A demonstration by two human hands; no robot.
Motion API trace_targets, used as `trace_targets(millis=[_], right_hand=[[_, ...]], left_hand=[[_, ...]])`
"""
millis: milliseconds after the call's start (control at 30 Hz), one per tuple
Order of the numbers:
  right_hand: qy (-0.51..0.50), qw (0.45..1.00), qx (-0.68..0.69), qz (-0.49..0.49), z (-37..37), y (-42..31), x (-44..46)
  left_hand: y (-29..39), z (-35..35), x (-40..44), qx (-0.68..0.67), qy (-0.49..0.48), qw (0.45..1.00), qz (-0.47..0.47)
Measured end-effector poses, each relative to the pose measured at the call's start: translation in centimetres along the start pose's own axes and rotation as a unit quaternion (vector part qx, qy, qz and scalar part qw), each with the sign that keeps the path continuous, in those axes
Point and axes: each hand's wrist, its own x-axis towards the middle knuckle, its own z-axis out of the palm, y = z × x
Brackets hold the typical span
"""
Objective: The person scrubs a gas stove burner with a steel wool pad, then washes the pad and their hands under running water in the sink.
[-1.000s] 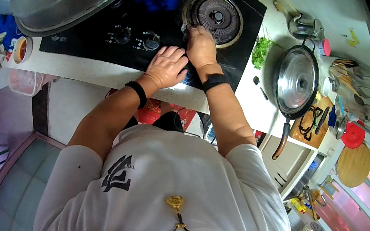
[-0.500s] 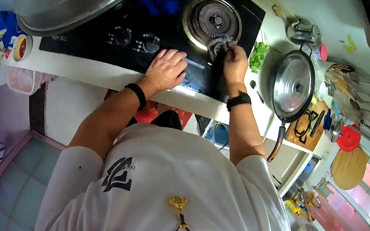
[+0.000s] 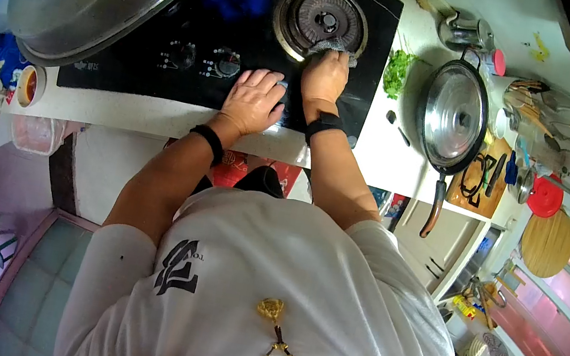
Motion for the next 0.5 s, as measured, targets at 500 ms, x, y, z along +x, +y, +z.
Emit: trace_targets(millis=[500], right_hand=[[-0.03,0.978,0.206,-0.032,-4.8,2.8,-1.3]], left_hand=[[0.1,-0.1,0.6,0.028,-0.003,0.999,0.016]])
